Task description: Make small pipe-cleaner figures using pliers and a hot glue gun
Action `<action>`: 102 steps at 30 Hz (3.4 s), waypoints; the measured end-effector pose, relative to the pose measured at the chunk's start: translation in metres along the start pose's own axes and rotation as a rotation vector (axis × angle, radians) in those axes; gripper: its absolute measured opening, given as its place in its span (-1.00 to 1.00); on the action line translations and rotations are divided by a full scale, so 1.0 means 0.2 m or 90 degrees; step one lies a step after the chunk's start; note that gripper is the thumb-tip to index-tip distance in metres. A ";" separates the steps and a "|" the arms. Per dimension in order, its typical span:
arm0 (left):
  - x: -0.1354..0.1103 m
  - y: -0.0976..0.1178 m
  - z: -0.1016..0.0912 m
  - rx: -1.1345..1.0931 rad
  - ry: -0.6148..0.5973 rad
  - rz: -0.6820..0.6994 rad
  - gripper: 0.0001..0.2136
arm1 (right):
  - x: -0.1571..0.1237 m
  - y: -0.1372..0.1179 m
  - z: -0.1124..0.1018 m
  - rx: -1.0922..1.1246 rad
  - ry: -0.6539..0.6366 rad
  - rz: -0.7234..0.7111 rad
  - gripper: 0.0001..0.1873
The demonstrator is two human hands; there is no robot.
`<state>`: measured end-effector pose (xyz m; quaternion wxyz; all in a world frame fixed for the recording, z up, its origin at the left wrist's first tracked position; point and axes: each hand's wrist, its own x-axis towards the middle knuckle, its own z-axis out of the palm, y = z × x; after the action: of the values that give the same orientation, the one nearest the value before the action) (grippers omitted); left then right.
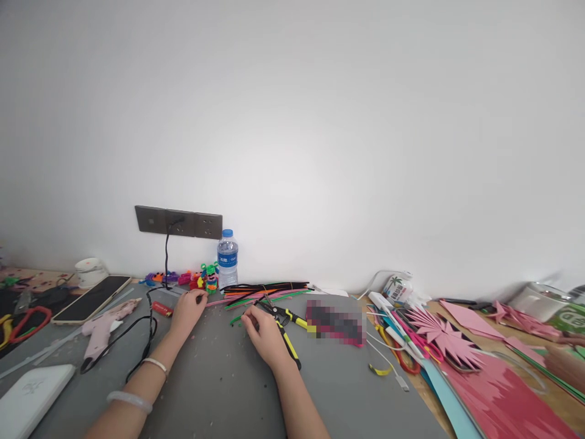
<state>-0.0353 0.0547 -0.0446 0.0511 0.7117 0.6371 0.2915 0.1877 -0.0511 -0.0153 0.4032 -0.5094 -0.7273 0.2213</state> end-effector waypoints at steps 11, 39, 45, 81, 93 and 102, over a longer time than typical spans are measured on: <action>-0.01 0.01 0.00 -0.022 -0.026 0.044 -0.77 | 0.01 0.03 0.00 0.003 0.039 -0.011 -0.72; -0.09 0.16 -0.12 -0.252 0.189 0.140 -0.80 | 0.01 0.06 -0.05 0.021 0.178 0.018 -0.67; -0.13 0.22 -0.19 -0.268 0.232 0.203 -0.83 | 0.02 0.07 -0.06 0.041 0.200 0.024 -0.68; -0.15 0.27 -0.14 -0.086 -0.240 0.156 -0.88 | 0.03 0.29 -0.27 0.407 0.537 0.151 -0.70; -0.19 0.28 -0.11 -0.050 -0.236 0.148 -0.88 | 0.05 0.26 -0.26 0.509 0.556 0.180 -0.68; -0.15 0.23 -0.13 -0.036 -0.148 0.125 -0.90 | 0.04 0.30 -0.31 0.611 0.641 0.221 -0.71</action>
<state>-0.0081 0.0096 -0.0130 0.1162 0.7977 0.5458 0.2286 0.2711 -0.0261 -0.0212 0.8284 -0.4244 -0.1840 0.3158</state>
